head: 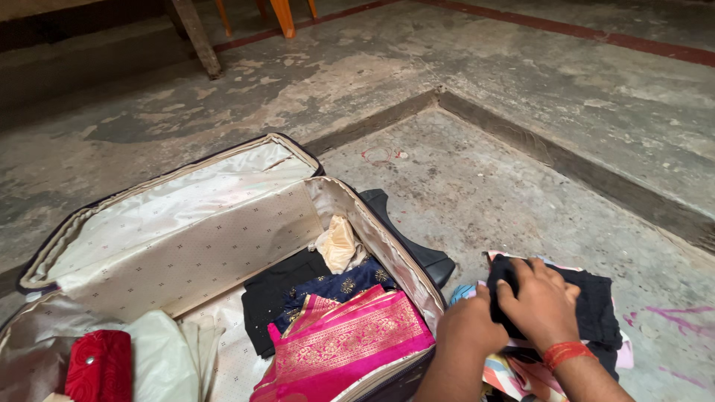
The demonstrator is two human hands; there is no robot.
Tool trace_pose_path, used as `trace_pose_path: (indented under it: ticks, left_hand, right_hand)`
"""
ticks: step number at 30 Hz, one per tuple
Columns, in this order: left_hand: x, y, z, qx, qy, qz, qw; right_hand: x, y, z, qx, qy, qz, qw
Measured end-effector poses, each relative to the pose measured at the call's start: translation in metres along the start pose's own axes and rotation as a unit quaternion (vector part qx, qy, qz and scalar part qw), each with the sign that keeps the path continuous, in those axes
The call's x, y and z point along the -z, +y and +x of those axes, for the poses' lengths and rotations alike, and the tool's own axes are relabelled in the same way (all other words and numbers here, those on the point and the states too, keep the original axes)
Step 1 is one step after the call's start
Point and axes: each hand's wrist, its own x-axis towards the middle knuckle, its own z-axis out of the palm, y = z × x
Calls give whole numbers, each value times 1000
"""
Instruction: The person unpacks a suitcase placed on the floor, removing various folded garments one by one. They handle a light purple t-shirt, a black garment, a red rolled item, and a pink fabric, placing them into a pile beside the suitcase.
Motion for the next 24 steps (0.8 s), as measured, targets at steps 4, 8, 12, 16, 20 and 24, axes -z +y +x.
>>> trace_pose_path:
  ticks: [4,8,12,16,20,24]
  left_hand:
    - [44,3,2,32,9,4,999]
    - [84,0,-5,62,28,-6,998]
    - [117,-11,-18,90,29,14,995]
    - [146,-40,-30,79,66,13,995]
    - [173,-72,-46,75,98,-1,992]
    - [203,-99,-69,106,125,-6,986]
  right_hand:
    - [8,-29,6,67,36,70,995]
    - [19,-68,7,102,16,153,983]
    - [27,-104,5,153,20,188,970]
    - [33,-144,-1,209,31,220,952]
    - [38,-190,-13,235,-2,243,941]
    - [43,-232,-23,279,-16,273,921]
